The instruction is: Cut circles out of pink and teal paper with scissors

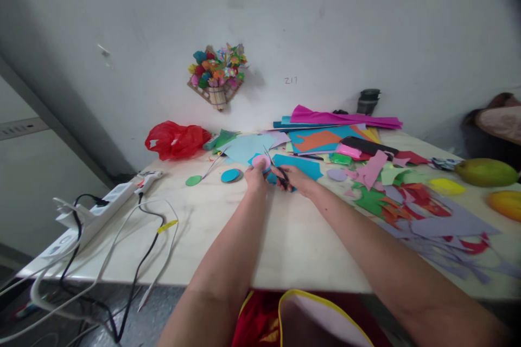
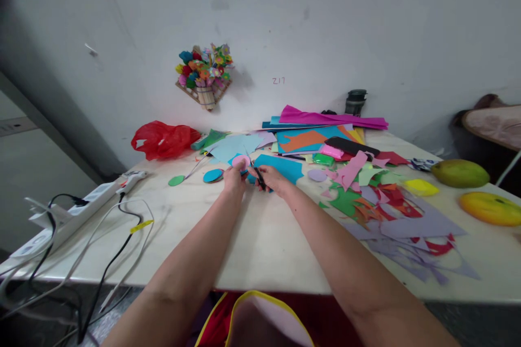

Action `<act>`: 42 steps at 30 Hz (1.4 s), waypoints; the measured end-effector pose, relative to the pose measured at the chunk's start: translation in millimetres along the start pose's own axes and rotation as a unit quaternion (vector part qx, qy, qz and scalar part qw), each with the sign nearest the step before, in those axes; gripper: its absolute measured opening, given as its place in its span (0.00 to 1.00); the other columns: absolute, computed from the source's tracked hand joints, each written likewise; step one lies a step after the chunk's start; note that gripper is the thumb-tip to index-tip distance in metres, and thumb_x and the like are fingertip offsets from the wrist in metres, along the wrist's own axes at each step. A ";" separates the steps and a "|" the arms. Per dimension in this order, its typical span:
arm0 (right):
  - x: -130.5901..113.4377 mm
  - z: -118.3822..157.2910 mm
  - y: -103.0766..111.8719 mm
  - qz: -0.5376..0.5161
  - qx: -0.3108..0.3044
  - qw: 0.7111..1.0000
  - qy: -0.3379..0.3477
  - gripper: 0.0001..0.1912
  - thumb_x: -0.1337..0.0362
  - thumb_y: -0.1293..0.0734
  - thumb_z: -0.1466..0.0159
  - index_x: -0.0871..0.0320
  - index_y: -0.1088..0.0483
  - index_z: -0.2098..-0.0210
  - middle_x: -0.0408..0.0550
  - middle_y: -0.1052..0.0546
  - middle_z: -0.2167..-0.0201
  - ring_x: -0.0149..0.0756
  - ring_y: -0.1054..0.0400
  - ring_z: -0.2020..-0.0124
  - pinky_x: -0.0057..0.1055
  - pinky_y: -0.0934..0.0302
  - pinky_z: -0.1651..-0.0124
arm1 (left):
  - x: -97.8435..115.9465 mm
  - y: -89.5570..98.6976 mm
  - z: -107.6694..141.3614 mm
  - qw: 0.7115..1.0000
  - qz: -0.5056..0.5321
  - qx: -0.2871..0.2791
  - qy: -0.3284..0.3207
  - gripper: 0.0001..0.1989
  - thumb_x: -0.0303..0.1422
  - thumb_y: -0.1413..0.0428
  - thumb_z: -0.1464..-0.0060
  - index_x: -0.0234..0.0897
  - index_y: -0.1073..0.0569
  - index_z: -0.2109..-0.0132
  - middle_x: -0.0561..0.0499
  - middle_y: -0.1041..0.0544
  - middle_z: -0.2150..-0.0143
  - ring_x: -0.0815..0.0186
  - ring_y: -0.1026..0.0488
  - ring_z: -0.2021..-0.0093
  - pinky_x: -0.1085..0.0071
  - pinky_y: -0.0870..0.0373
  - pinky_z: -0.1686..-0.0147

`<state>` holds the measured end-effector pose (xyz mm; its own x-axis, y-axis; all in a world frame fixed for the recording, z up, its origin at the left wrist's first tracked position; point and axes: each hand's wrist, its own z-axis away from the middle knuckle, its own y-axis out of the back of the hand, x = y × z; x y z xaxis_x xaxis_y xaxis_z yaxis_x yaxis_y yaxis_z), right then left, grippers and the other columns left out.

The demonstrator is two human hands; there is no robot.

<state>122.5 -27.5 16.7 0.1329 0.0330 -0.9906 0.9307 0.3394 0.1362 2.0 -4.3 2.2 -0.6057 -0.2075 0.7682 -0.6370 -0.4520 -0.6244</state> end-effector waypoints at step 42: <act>5.5 -3.7 -2.2 0.035 0.010 0.999 0.016 0.17 0.52 0.31 0.38 0.58 0.36 0.73 0.39 0.31 0.83 0.24 0.39 0.86 0.20 0.54 0.88 | -2.9 -3.3 0.9 0.999 -0.029 0.016 -0.001 0.09 0.25 0.40 0.55 0.36 0.35 0.73 0.56 0.33 0.78 0.71 0.32 0.79 0.72 0.31 0.73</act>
<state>120.0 -24.6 10.9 0.1876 0.0872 -0.9784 0.9259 0.3167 0.2057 6.3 -2.9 2.2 -0.5671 -0.1828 0.8031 -0.6551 -0.4909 -0.5744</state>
